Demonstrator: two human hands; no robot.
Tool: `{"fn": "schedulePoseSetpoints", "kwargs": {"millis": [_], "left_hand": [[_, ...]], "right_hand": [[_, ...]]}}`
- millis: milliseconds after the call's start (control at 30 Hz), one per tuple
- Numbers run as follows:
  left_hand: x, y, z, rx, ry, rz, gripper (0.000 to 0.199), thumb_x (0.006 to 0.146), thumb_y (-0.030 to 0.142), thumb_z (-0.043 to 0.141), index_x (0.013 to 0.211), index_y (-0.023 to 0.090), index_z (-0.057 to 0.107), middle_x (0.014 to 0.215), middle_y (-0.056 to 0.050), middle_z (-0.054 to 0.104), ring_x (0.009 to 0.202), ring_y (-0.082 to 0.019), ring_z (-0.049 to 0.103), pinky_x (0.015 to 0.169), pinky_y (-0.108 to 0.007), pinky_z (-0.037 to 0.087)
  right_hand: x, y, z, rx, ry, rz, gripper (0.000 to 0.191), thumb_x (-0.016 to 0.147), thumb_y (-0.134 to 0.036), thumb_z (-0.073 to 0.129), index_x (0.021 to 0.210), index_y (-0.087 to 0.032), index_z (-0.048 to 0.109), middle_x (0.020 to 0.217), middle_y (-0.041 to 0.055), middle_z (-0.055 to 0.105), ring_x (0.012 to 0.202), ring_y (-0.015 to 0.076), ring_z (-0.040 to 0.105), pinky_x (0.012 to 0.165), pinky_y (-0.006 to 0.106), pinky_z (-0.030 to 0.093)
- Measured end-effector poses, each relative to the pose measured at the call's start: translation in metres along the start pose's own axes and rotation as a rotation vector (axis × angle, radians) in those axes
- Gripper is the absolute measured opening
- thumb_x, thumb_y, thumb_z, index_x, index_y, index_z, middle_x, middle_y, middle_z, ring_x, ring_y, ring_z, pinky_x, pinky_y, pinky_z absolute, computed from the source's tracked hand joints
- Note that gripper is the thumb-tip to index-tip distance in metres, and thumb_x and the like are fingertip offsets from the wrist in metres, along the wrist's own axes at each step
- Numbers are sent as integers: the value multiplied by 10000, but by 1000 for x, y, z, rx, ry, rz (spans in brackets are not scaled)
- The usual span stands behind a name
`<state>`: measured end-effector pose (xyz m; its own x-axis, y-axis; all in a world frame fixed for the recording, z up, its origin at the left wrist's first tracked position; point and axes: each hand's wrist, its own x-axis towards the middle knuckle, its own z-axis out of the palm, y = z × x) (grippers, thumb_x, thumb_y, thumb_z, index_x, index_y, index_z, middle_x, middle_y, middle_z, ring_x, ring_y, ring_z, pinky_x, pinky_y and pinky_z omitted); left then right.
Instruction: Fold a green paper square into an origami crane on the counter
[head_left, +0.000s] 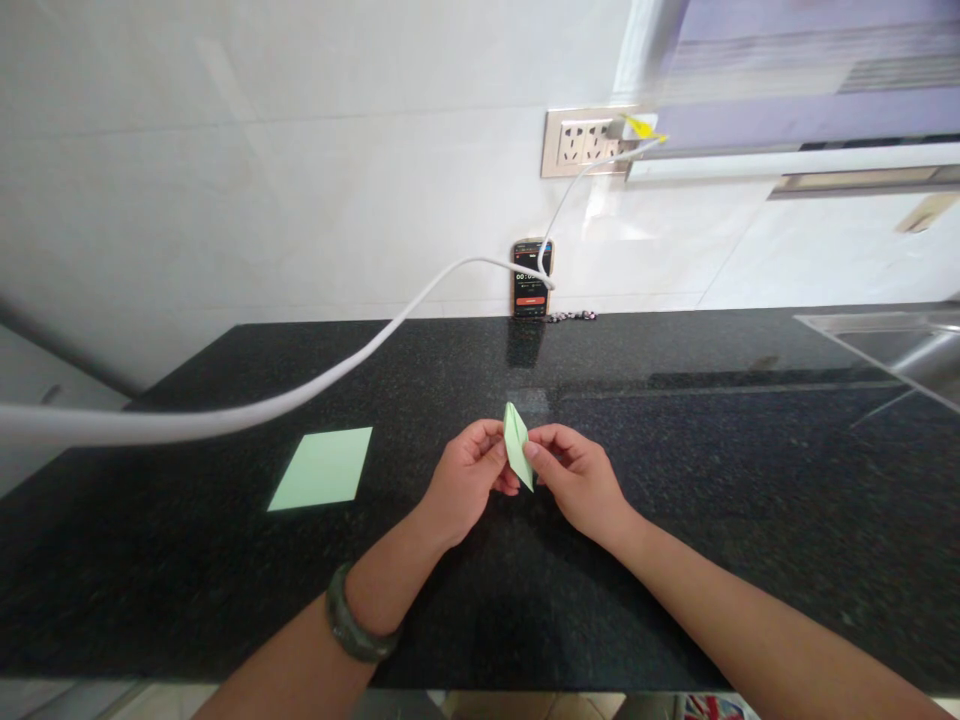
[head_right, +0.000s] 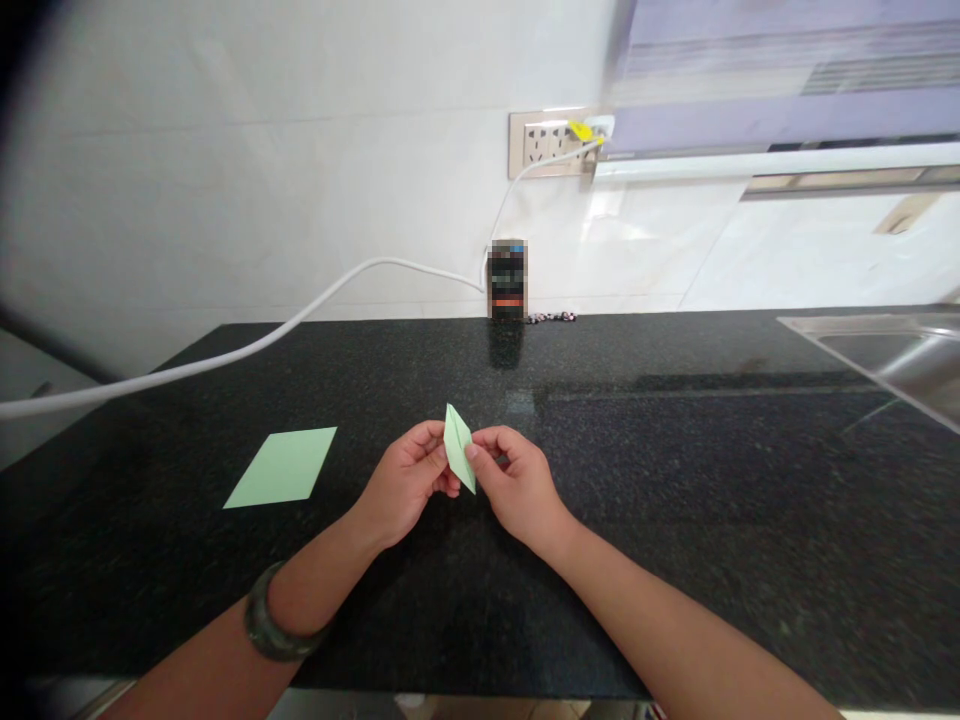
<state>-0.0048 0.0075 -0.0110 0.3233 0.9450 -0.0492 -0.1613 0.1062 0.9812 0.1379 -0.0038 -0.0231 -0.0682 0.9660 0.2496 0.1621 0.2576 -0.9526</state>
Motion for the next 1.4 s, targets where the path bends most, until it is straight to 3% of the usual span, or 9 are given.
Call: {"fn": "schedulePoseSetpoints", "kwargs": {"millis": [133,333,600,933,1067,1200,1400], "left_hand": [[0,-1,0,-77,-12,-36,244,722,341,599,873,152,565,674,3,576,530,-71,522,545,-227,461],[1,-2,-2,-26,45,-12,214,701,332,623,755,126,599,569,1,585,480,-69,503,478,-194,400],[1,-2,0,43,113,70,190,711,308,608,743,121,618,574,-1,581,513,-81,500,477,-199,371],[-2,-1,9,-20,126,144,159,736,259,583,826,148,514,623,28,554,497,-74,501,481,-210,411],[-2,-1,8,-50,127,190,148,737,209,579,784,183,441,611,52,560,484,-79,520,477,-211,420],[-2,-1,7,8,101,150,74,725,190,586,751,138,541,622,19,582,540,-82,547,546,-219,458],[-2,-3,5,-14,99,92,150,718,227,600,823,124,627,740,-35,657,639,-108,598,664,-264,497]], "right_hand": [[1,-1,-1,37,8,26,158,774,-306,538,793,-155,581,656,16,580,553,102,509,491,224,438],[-1,-5,0,89,31,37,128,747,-289,569,713,-166,555,577,-17,536,500,92,490,465,213,421],[-9,-5,5,-126,115,-71,88,780,-263,531,744,-184,548,670,14,566,569,115,525,507,235,443],[-10,-12,6,-291,122,-226,50,775,-177,513,728,-185,529,671,1,522,598,107,505,554,241,445],[-9,-10,5,-293,133,-213,42,785,-175,501,755,-181,530,689,2,517,606,107,500,557,241,439],[-9,-9,4,-286,160,-192,35,791,-183,501,784,-179,535,712,7,526,616,111,506,562,245,435],[-6,-9,1,-317,195,-244,85,797,-171,504,840,-175,577,744,20,527,647,119,506,567,251,424]]}}
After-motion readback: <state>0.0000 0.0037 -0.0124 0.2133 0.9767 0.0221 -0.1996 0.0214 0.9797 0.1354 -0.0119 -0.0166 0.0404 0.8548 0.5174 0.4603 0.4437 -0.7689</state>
